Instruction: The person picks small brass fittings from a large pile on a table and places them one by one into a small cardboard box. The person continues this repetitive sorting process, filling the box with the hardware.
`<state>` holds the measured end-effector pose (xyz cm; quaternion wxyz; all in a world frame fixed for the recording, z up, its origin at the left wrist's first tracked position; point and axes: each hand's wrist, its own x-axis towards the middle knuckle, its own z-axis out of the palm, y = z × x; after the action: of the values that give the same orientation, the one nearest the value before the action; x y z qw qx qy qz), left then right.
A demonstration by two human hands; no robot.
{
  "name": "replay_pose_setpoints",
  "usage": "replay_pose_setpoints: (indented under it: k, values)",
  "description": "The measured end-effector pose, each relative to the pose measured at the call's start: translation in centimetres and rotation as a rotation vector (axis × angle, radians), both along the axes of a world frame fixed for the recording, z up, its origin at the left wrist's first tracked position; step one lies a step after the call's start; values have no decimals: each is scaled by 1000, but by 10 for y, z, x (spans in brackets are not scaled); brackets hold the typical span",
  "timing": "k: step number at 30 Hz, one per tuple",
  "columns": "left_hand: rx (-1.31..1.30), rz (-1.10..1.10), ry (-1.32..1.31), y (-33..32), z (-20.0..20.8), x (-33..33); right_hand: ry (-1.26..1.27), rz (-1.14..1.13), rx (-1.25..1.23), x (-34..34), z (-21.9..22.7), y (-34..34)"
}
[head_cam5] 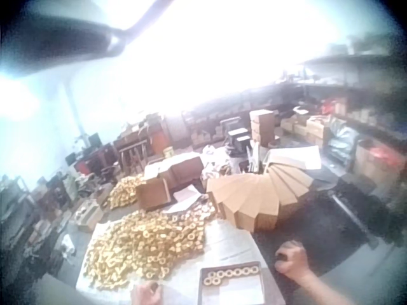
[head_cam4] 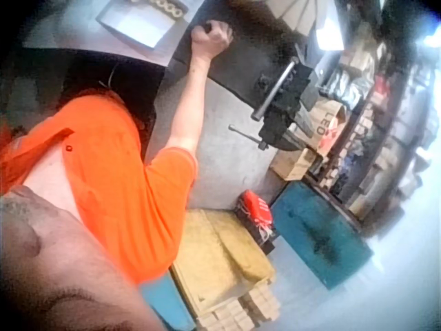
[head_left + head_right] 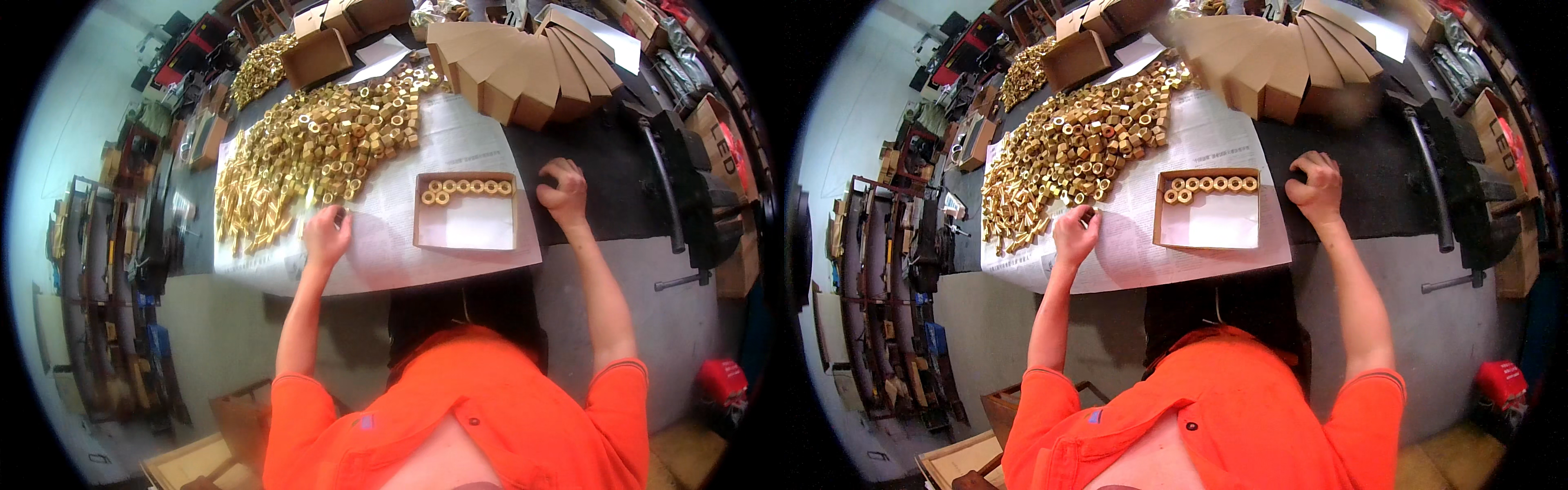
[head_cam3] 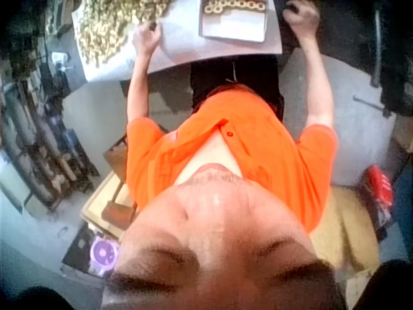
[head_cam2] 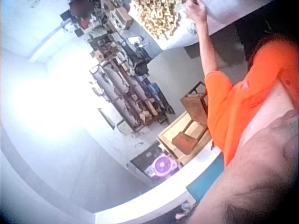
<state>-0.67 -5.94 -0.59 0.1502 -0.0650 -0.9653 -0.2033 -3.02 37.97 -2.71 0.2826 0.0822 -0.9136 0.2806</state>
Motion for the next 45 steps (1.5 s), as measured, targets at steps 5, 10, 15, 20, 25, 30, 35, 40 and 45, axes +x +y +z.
replay_pose_setpoints:
  k: [5, 10, 15, 20, 25, 30, 35, 40, 45]
  values:
    - [310, -167, -150, 59, 49, -3, -8, 4, -10, 1, 1, 1]
    - [64, -460, -17, 133, 54, -4, 9, -3, 4, 0, 2, 0]
    - [-225, -523, -29, 161, 26, -12, 41, 10, -10, -1, -1, 0]
    - [-281, -497, -47, 164, 22, -19, 25, 1, 1, -2, -2, 1]
    - [-282, -489, -48, 163, 23, -17, 29, 11, 6, -2, -1, 0]
    - [-24, -497, 35, 146, 43, -16, 8, 17, -4, -2, 1, 0]
    - [68, -135, 168, 75, 54, -24, 10, 4, -22, 0, 1, 0]
    - [-184, 86, -37, 25, 18, -18, 15, 12, -5, -1, 0, 0]
    - [-164, 86, 42, 18, -4, -24, 1, 7, 2, 0, 3, -1]
